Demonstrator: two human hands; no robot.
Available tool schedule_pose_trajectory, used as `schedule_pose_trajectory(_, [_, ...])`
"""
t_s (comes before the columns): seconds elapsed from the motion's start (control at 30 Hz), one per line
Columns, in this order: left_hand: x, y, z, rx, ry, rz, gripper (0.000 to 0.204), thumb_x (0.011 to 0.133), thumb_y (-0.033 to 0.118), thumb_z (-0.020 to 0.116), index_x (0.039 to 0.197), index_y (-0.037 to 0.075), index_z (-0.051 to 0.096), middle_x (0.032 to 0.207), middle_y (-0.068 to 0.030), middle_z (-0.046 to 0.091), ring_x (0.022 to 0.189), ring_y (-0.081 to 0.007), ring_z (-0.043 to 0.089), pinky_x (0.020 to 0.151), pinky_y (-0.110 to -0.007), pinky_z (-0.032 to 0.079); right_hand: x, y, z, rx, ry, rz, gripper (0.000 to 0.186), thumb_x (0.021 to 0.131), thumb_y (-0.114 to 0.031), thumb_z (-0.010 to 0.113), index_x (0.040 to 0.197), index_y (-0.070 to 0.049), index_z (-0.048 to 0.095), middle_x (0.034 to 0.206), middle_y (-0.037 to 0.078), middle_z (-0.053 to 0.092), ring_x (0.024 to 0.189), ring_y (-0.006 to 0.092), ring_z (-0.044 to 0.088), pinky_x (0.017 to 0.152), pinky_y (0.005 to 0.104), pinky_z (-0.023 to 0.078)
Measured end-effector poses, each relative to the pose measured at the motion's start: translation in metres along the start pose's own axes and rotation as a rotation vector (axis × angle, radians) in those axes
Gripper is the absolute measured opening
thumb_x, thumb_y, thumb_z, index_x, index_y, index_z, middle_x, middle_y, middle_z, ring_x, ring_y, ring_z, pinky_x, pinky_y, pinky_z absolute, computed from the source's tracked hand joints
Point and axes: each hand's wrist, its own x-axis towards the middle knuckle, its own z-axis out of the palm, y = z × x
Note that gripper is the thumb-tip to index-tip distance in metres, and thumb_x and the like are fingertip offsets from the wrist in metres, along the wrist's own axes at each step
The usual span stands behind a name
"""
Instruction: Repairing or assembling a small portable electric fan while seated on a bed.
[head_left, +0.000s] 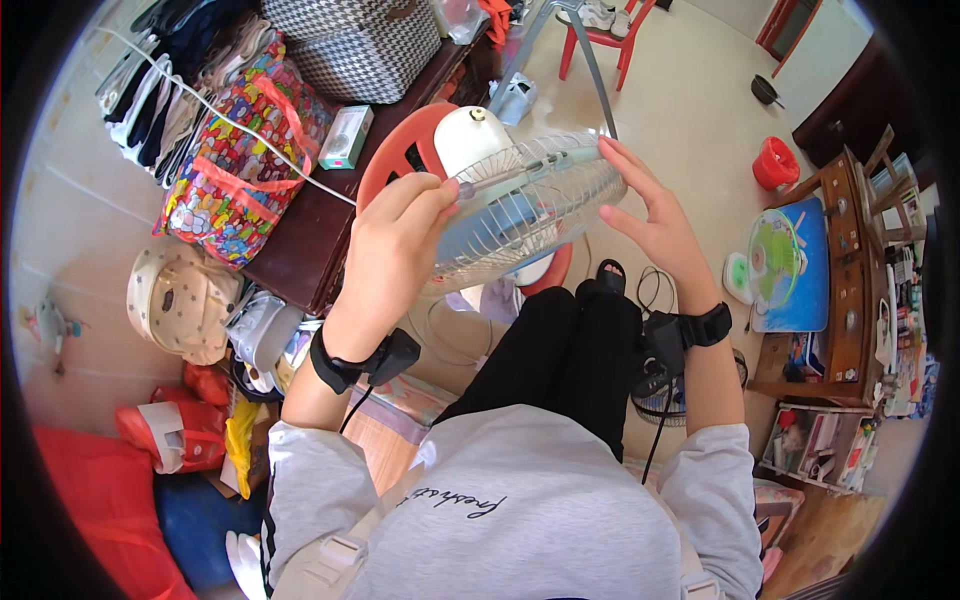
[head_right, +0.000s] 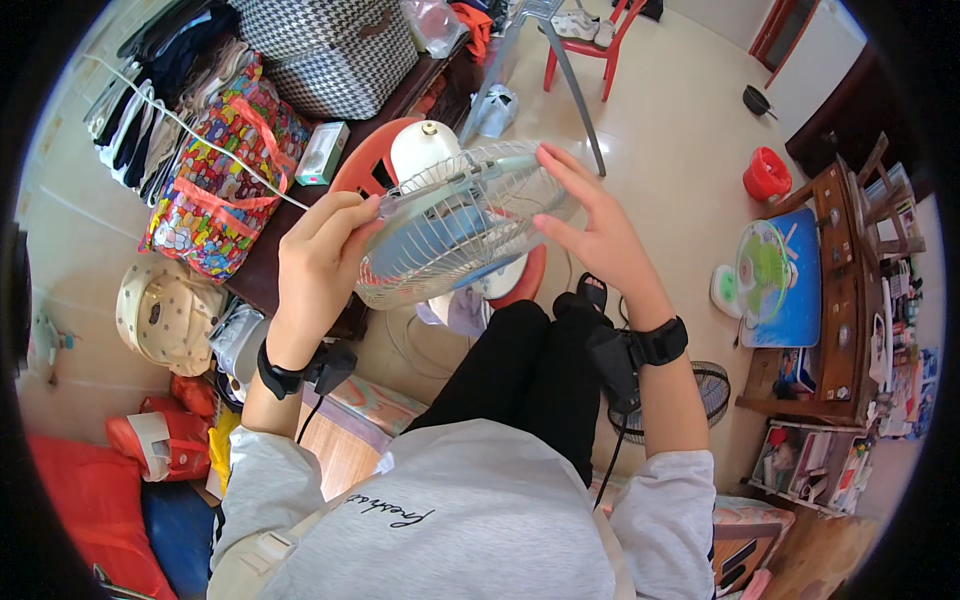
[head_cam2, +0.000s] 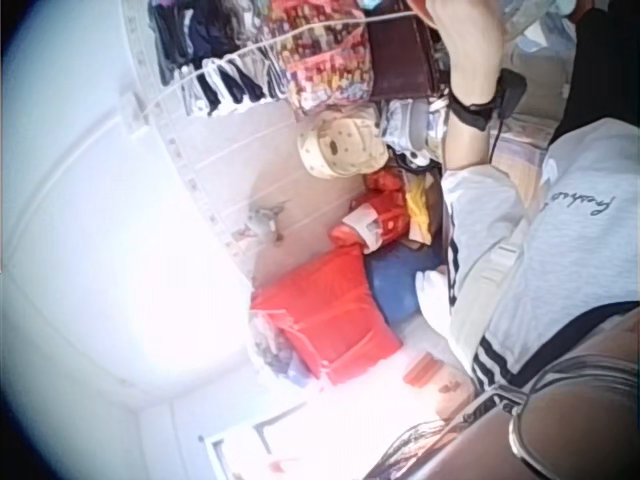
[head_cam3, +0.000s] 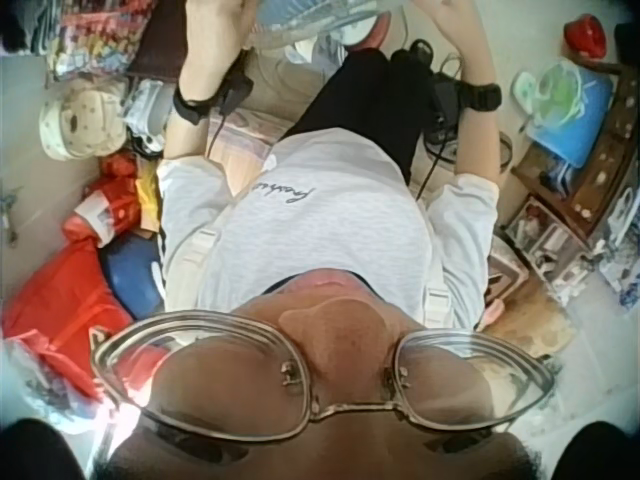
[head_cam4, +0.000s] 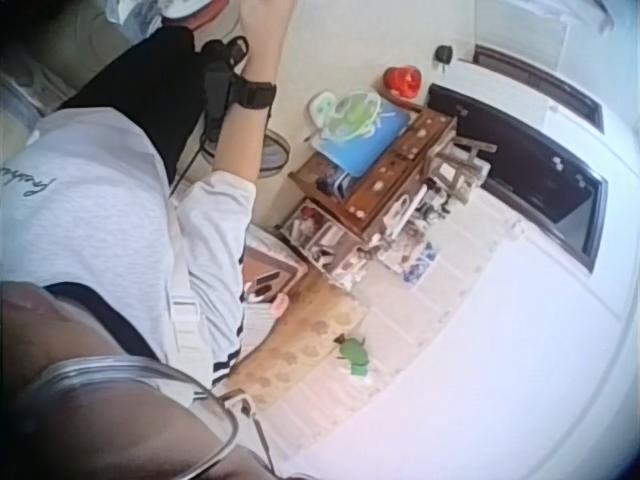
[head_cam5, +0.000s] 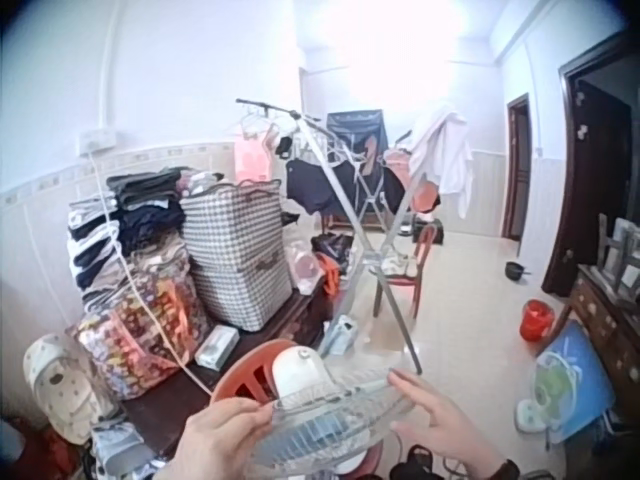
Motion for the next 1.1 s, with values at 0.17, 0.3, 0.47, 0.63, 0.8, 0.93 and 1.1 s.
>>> schedule_pose_trajectory(0.17, [-0.001,0.009,0.000,-0.114,-0.047,-0.210,0.015,0.077,-0.002,0.064,0.092,-0.002,0.061,0.087,-0.0134,0.059,0.073,-0.0289,0.060,0.061,-0.031,0.048,0.001,0.001,0.001,0.004,0.006,0.001,0.062,0.078,-0.009,0.064,0.136,-0.008,0.042,0.142,0.011,0.038,0.131,0.0238,0.036,0.107,0.0330,0.026])
schedule_pose_trajectory(0.3, [0.004,0.009,-0.001,-0.063,-0.026,-0.187,0.011,0.080,0.000,0.062,0.090,-0.003,0.061,0.086,-0.0144,0.060,0.074,-0.0311,0.060,0.063,-0.032,0.048,0.000,-0.001,0.000,0.012,-0.001,0.003,0.062,0.078,-0.010,0.064,0.136,-0.008,0.043,0.141,0.011,0.038,0.131,0.0240,0.036,0.107,0.0331,0.026])
schedule_pose_trajectory(0.47, [0.006,0.002,0.000,0.076,-0.032,-0.022,0.014,0.078,0.001,0.063,0.091,-0.003,0.061,0.088,-0.0156,0.061,0.075,-0.0324,0.060,0.066,-0.034,0.048,0.000,0.003,0.001,0.018,0.013,-0.005,0.061,0.078,-0.010,0.065,0.135,-0.009,0.043,0.141,0.012,0.038,0.130,0.0239,0.036,0.107,0.0333,0.026])
schedule_pose_trajectory(0.63, [0.003,0.005,0.001,0.077,-0.050,-0.036,0.017,0.076,0.001,0.065,0.092,-0.002,0.061,0.089,-0.0148,0.061,0.075,-0.0323,0.060,0.067,-0.036,0.049,0.000,0.002,0.002,0.040,-0.012,0.004,0.062,0.081,-0.015,0.064,0.137,-0.008,0.041,0.144,0.011,0.035,0.135,0.0230,0.029,0.110,0.0350,0.020])
schedule_pose_trajectory(0.8, [0.006,0.011,-0.006,0.032,-0.086,-0.151,0.017,0.077,0.002,0.065,0.093,-0.002,0.061,0.088,-0.0139,0.060,0.074,-0.0324,0.060,0.065,-0.035,0.049,-0.001,0.004,0.001,0.051,-0.023,-0.018,0.061,0.081,-0.016,0.064,0.137,-0.008,0.041,0.144,0.011,0.035,0.135,0.0233,0.030,0.110,0.0353,0.020])
schedule_pose_trajectory(0.93, [0.008,0.006,-0.007,0.005,-0.133,-0.148,0.015,0.079,0.003,0.063,0.092,-0.003,0.061,0.084,-0.0141,0.060,0.072,-0.0323,0.061,0.063,-0.034,0.048,-0.001,0.005,0.002,0.047,0.009,-0.039,0.061,0.078,-0.012,0.066,0.135,-0.006,0.043,0.140,0.012,0.038,0.130,0.0243,0.036,0.107,0.0332,0.026])
schedule_pose_trajectory(1.1, [0.008,0.003,-0.002,0.056,-0.070,-0.076,0.014,0.078,0.002,0.064,0.091,-0.004,0.062,0.083,-0.0143,0.062,0.071,-0.0310,0.061,0.063,-0.033,0.048,0.000,0.002,0.004,0.016,0.014,-0.036,0.072,0.070,-0.007,0.071,0.136,-0.007,0.042,0.140,0.012,0.038,0.130,0.0255,0.036,0.106,0.0342,0.027])
